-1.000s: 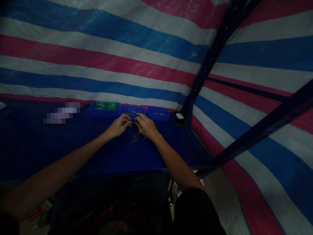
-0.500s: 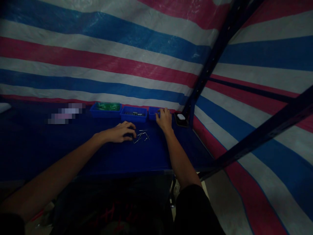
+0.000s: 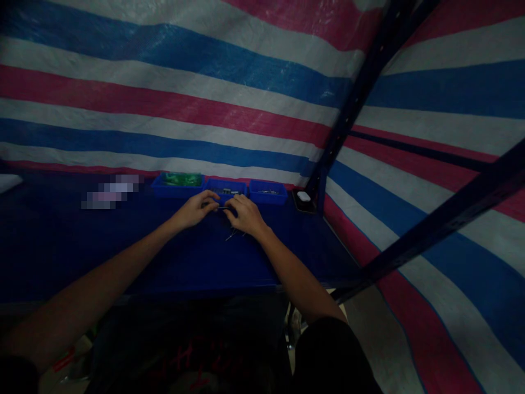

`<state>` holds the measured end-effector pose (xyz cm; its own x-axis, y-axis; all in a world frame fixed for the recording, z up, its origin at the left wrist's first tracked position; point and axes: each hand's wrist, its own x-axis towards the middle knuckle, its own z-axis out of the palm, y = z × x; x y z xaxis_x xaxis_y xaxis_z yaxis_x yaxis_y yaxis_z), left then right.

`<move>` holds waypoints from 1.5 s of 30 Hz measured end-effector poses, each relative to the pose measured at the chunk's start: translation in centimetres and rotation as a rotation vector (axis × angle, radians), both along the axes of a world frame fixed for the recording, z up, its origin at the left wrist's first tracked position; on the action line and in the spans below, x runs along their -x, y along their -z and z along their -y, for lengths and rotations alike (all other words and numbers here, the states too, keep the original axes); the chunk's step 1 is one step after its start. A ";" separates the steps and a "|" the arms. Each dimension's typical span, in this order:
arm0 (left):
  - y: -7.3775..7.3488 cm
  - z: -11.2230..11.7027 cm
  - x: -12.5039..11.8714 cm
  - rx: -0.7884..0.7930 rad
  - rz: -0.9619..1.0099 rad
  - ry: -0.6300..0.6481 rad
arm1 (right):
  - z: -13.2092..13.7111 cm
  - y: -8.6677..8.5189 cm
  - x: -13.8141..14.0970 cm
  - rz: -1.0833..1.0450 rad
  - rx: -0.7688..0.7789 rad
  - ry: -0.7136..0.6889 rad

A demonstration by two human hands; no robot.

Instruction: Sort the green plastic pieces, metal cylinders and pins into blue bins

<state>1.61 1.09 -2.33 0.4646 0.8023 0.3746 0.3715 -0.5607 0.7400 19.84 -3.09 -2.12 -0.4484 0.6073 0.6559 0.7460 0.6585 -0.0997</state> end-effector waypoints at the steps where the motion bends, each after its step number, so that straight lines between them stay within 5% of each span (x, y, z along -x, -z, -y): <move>1: 0.1 0.0 -0.1 0.012 0.030 -0.015 | 0.0 -0.1 -0.1 0.006 -0.011 0.000; 12: 0.5 1.1 -1.4 0.106 0.060 -0.091 | -0.1 -1.0 -0.6 0.012 -0.040 0.050; 17: 0.7 2.5 -2.2 -0.141 -0.317 -0.128 | -2.6 -2.1 -4.3 -0.205 -0.072 0.492; 21: 1.2 3.6 -3.1 -0.294 -0.481 -0.094 | -3.4 -1.3 -6.5 -0.165 0.134 0.763; 24: 1.6 3.7 -3.4 -0.305 -0.525 -0.118 | -2.7 -0.3 -5.9 -0.106 0.223 0.696; 34: 0.7 1.7 -1.5 -0.169 -0.507 -0.360 | -0.5 0.0 -0.6 -0.030 0.237 0.160; 45: 0.2 2.2 -1.8 -0.173 -0.451 -0.316 | -0.2 -0.4 -0.7 -0.039 0.105 0.081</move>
<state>3.45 -1.06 -2.52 0.3564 0.8730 0.3330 0.7981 -0.4697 0.3773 20.57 -2.85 -1.72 -0.3710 0.7067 0.6024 0.7903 0.5809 -0.1947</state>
